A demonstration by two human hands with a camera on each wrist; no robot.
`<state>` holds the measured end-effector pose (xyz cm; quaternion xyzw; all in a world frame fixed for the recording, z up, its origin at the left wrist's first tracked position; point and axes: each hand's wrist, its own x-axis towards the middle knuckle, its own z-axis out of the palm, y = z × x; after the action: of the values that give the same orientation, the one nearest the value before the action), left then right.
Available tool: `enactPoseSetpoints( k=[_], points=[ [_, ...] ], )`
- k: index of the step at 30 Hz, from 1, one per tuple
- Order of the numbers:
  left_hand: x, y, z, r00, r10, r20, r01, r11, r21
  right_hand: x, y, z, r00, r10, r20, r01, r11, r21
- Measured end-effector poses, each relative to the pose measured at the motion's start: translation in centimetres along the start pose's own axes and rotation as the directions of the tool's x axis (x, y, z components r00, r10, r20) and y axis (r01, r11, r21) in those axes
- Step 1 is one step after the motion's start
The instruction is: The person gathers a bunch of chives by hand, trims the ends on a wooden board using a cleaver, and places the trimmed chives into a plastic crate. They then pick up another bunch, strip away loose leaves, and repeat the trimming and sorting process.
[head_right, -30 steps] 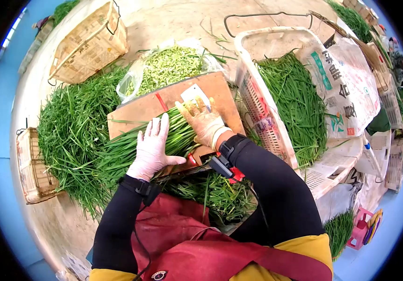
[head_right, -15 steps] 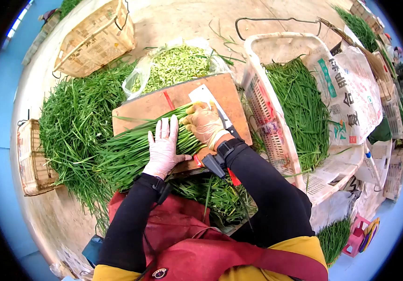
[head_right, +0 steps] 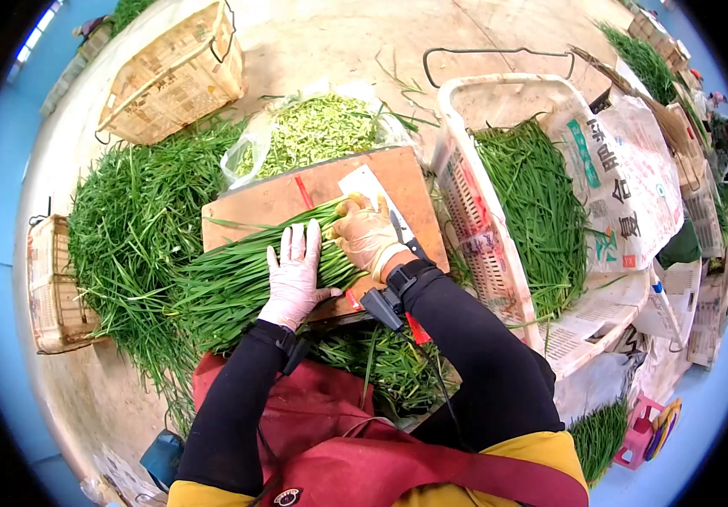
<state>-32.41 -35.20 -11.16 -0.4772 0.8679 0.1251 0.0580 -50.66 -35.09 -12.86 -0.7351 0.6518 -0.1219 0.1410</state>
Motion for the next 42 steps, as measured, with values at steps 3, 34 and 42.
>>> enactPoseSetpoints(
  k=[3, 34, 42],
  points=[
    [0.0, 0.0, 0.4, 1.0, 0.007, -0.021, -0.007, 1.0, 0.007, -0.3, -0.1, -0.4, 0.996, 0.086, -0.008, -0.081, 0.956, 0.283],
    [-0.4, 0.3, -3.0, 1.0, -0.003, 0.022, 0.004, 0.999, -0.041, -5.8, -1.1, -2.4, 0.982, -0.131, 0.139, 0.162, 0.956, -0.243],
    [-2.1, 0.4, -0.5, 0.997, 0.073, -0.021, -0.072, 0.995, 0.072, -3.4, 0.1, 0.1, 0.988, 0.011, 0.151, 0.02, 0.979, -0.203]
  ],
)
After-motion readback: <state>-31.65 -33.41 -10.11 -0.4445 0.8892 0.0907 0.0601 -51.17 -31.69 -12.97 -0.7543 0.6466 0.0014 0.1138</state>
